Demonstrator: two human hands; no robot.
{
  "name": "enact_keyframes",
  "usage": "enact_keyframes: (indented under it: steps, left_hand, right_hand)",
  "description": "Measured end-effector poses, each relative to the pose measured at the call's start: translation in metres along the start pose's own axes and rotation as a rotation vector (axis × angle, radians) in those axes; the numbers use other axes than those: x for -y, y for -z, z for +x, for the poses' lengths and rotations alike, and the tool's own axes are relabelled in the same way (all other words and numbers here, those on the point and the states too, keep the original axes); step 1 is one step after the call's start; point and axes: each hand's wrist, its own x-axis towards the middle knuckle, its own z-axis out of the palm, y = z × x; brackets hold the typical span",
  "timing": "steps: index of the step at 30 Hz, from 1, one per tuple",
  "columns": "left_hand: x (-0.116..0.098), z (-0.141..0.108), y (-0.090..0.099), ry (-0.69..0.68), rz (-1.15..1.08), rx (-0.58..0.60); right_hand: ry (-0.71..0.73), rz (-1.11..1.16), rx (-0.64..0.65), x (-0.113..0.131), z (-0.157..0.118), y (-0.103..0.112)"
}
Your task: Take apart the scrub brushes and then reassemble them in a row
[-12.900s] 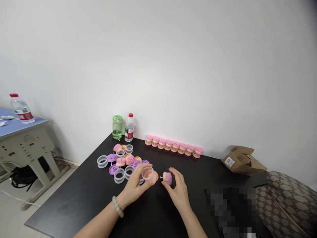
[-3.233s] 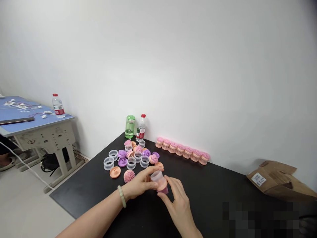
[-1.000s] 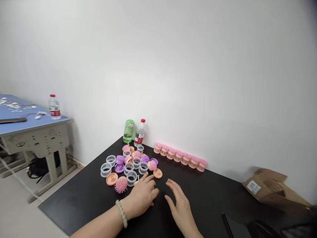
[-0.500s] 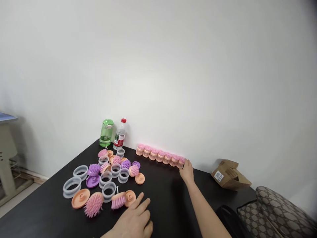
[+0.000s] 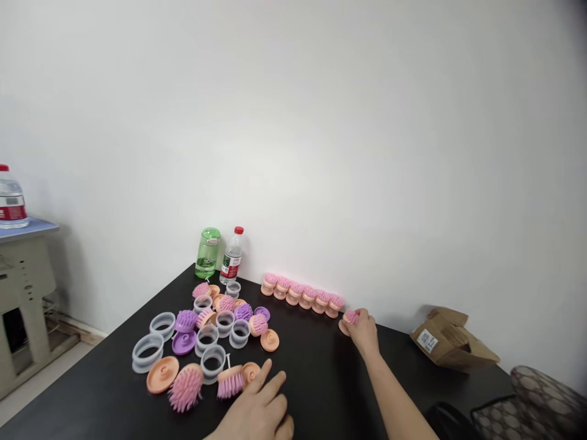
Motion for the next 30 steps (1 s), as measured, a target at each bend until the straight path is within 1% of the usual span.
enact_keyframes:
  steps: [2, 4, 5, 6, 8, 10, 13, 14, 15, 18, 23, 25, 28, 30]
  left_hand:
    - [-0.001, 0.007, 0.019, -0.032, -0.047, 0.068]
    - [-0.002, 0.016, 0.042, -0.021, -0.139, 0.242]
    - [-0.003, 0.021, 0.053, 0.045, -0.173, 0.312]
    - [-0.004, 0.025, 0.062, 0.121, -0.191, 0.336]
    - [-0.005, 0.031, 0.075, 0.247, -0.223, 0.323]
    - [-0.005, 0.033, 0.078, 0.312, -0.246, 0.260]
    - [-0.001, 0.030, 0.074, 0.314, -0.265, 0.158]
    - [0.001, 0.028, 0.072, 0.313, -0.266, 0.140]
    - [0.003, 0.027, 0.070, 0.322, -0.263, 0.151]
    - [0.010, 0.025, 0.067, 0.333, -0.246, 0.181]
    - [0.012, 0.027, 0.068, 0.248, -0.260, 0.175]
    - [0.010, 0.028, 0.068, 0.263, -0.242, 0.208]
    - [0.008, 0.029, 0.068, 0.323, -0.232, 0.282]
    - [0.008, 0.030, 0.069, 0.360, -0.240, 0.323]
  right_hand:
    - [-0.021, 0.077, 0.032, 0.003, -0.018, 0.007]
    - [-0.024, 0.181, 0.072, 0.009, -0.045, 0.010]
    - [-0.017, 0.246, 0.101, 0.014, -0.061, 0.010]
    - [-0.003, 0.319, 0.143, 0.020, -0.079, 0.010]
    - [0.030, 0.486, 0.260, 0.034, -0.120, 0.007]
    - [0.068, 0.653, 0.391, 0.051, -0.163, 0.006]
    - [0.100, 0.842, 0.527, 0.074, -0.215, 0.005]
    - [0.103, 0.886, 0.554, 0.079, -0.226, 0.005]
    - [0.104, 0.918, 0.572, 0.084, -0.234, 0.004]
    - [0.119, 0.978, 0.594, 0.089, -0.243, 0.004]
    - [0.161, 0.985, 0.652, 0.081, -0.240, 0.006]
    - [0.183, 0.951, 0.660, 0.078, -0.238, 0.008]
    - [0.237, 0.890, 0.634, 0.075, -0.235, 0.015]
    - [0.312, 0.860, 0.608, 0.073, -0.234, 0.020]
